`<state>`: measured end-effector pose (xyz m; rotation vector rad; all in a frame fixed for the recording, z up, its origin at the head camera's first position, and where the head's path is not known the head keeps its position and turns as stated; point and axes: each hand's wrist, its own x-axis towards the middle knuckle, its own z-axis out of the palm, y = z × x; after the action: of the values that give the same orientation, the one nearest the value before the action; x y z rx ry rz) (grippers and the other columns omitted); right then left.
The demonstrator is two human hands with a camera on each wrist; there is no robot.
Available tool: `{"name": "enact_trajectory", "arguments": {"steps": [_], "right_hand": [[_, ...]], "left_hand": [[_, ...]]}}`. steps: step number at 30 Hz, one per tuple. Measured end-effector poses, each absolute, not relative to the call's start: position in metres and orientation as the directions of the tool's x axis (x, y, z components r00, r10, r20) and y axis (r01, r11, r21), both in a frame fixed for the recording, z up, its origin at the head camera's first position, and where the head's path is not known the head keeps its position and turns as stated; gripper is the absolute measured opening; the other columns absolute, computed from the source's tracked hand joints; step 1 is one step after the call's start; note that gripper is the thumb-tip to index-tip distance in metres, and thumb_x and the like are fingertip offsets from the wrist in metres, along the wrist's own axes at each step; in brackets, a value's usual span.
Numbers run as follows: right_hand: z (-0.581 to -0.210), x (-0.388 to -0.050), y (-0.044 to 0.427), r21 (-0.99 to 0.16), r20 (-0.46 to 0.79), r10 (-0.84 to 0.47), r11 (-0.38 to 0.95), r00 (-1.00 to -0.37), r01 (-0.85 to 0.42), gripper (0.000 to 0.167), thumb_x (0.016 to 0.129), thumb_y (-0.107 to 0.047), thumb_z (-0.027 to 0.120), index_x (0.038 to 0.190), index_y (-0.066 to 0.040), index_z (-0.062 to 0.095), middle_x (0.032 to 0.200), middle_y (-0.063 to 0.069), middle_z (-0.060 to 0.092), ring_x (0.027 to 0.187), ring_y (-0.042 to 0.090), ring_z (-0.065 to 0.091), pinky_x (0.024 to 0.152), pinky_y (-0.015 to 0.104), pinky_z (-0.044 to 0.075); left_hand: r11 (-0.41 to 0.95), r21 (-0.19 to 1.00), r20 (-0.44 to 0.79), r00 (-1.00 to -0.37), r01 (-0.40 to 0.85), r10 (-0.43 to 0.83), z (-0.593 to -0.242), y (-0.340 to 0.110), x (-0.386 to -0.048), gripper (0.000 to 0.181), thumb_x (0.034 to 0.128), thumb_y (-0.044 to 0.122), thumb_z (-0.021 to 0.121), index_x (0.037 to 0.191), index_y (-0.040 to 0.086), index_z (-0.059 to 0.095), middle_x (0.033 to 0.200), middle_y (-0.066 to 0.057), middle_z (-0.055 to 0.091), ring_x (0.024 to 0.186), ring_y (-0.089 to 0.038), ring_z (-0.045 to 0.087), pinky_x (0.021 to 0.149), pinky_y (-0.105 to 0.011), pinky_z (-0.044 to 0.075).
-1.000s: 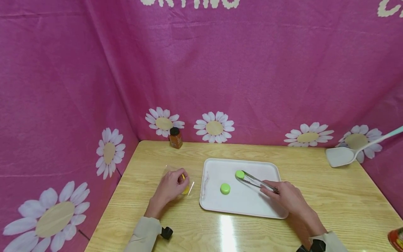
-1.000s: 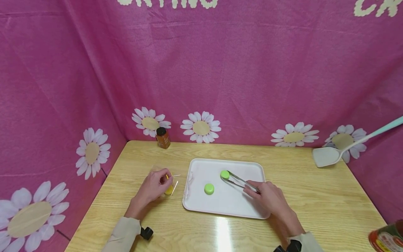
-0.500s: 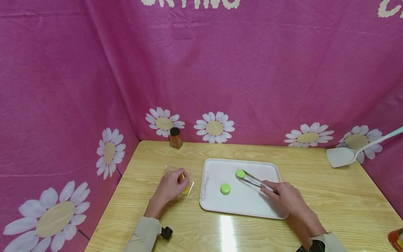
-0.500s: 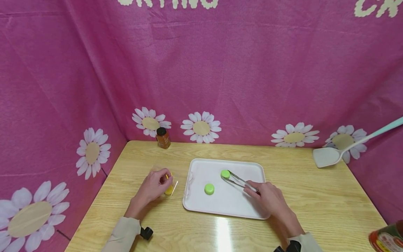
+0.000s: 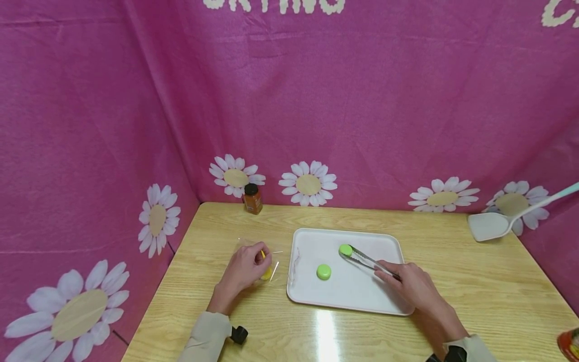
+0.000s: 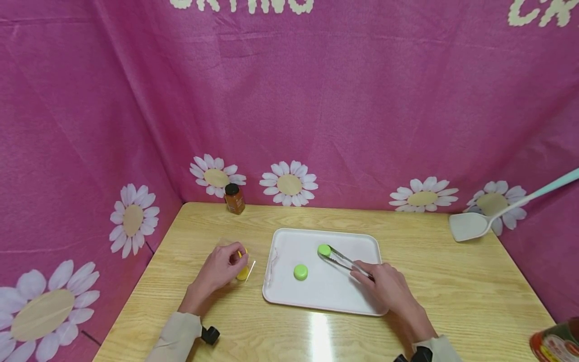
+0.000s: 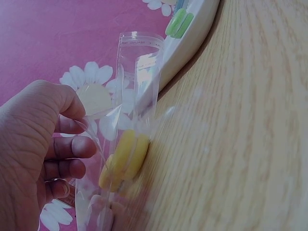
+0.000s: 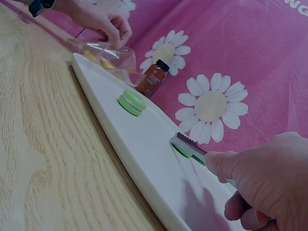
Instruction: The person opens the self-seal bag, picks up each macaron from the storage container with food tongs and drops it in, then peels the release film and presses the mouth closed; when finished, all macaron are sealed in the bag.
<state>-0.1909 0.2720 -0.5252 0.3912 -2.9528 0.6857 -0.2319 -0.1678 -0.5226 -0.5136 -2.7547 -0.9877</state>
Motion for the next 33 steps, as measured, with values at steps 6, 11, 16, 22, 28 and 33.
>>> {"name": "enact_trajectory", "arguments": {"steps": [6,11,16,22,28,33], "right_hand": [[-0.5258,-0.1907,0.2722,-0.416,0.155,-0.235,0.865,-0.959,-0.279,0.045,0.098,-0.041,0.071,0.13,-0.011,0.074,0.055,-0.01,0.052,0.061,0.013,0.045,0.058,0.034,0.039],[-0.526,-0.1909,0.2718,-0.414,0.156,-0.23,0.868,-0.96,-0.275,0.045,0.097,-0.042,0.072,0.131,-0.011,0.073,0.054,-0.012,0.04,0.058,0.011,0.04,0.056,0.031,0.035],[-0.5255,-0.1903,0.2712,-0.421,0.142,-0.219,0.869,-0.965,-0.259,0.045,0.097,-0.044,0.072,0.13,-0.013,0.074,0.055,-0.011,0.039,0.059,0.011,0.04,0.056,0.032,0.035],[-0.5263,-0.1901,0.2715,-0.429,0.132,-0.211,0.868,-0.968,-0.248,0.045,0.097,-0.044,0.071,0.13,-0.013,0.074,0.054,-0.01,0.042,0.058,0.012,0.04,0.057,0.032,0.036],[-0.5295,-0.19,0.2725,-0.44,0.114,-0.207,0.866,-0.972,-0.236,0.047,0.098,-0.045,0.07,0.131,-0.013,0.073,0.059,-0.007,0.056,0.063,0.013,0.046,0.061,0.034,0.04],[-0.5286,-0.1913,0.2734,-0.437,0.138,-0.203,0.866,-0.969,-0.243,0.046,0.097,-0.044,0.071,0.131,-0.012,0.073,0.059,-0.007,0.057,0.063,0.013,0.047,0.062,0.035,0.041]], "left_hand": [[0.721,0.585,0.267,-0.928,0.371,0.261,-0.5229,-0.1677,-0.2316,0.009,0.0966,0.025,0.068,0.088,0.024,0.065,0.062,0.014,0.051,0.056,-0.005,0.048,0.057,-0.026,0.041],[0.72,0.588,0.26,-0.929,0.368,0.262,-0.522,-0.1676,-0.2315,0.009,0.0969,0.025,0.068,0.088,0.024,0.065,0.062,0.013,0.051,0.055,-0.005,0.047,0.056,-0.025,0.04],[0.72,0.59,0.253,-0.931,0.365,0.264,-0.5215,-0.1672,-0.2316,0.009,0.0973,0.026,0.068,0.089,0.024,0.066,0.062,0.013,0.051,0.055,-0.006,0.047,0.056,-0.026,0.04],[0.718,0.6,0.238,-0.935,0.354,0.262,-0.5205,-0.1671,-0.2299,0.01,0.0974,0.025,0.069,0.088,0.024,0.065,0.062,0.012,0.051,0.054,-0.006,0.047,0.056,-0.026,0.039],[0.724,0.599,0.226,-0.939,0.344,0.26,-0.5205,-0.1683,-0.23,0.009,0.0973,0.026,0.068,0.089,0.025,0.065,0.062,0.013,0.051,0.053,-0.006,0.046,0.056,-0.026,0.039],[0.723,0.6,0.228,-0.939,0.343,0.257,-0.5201,-0.1682,-0.2311,0.009,0.0976,0.027,0.067,0.09,0.024,0.066,0.062,0.012,0.051,0.054,-0.006,0.047,0.056,-0.027,0.04]]}}
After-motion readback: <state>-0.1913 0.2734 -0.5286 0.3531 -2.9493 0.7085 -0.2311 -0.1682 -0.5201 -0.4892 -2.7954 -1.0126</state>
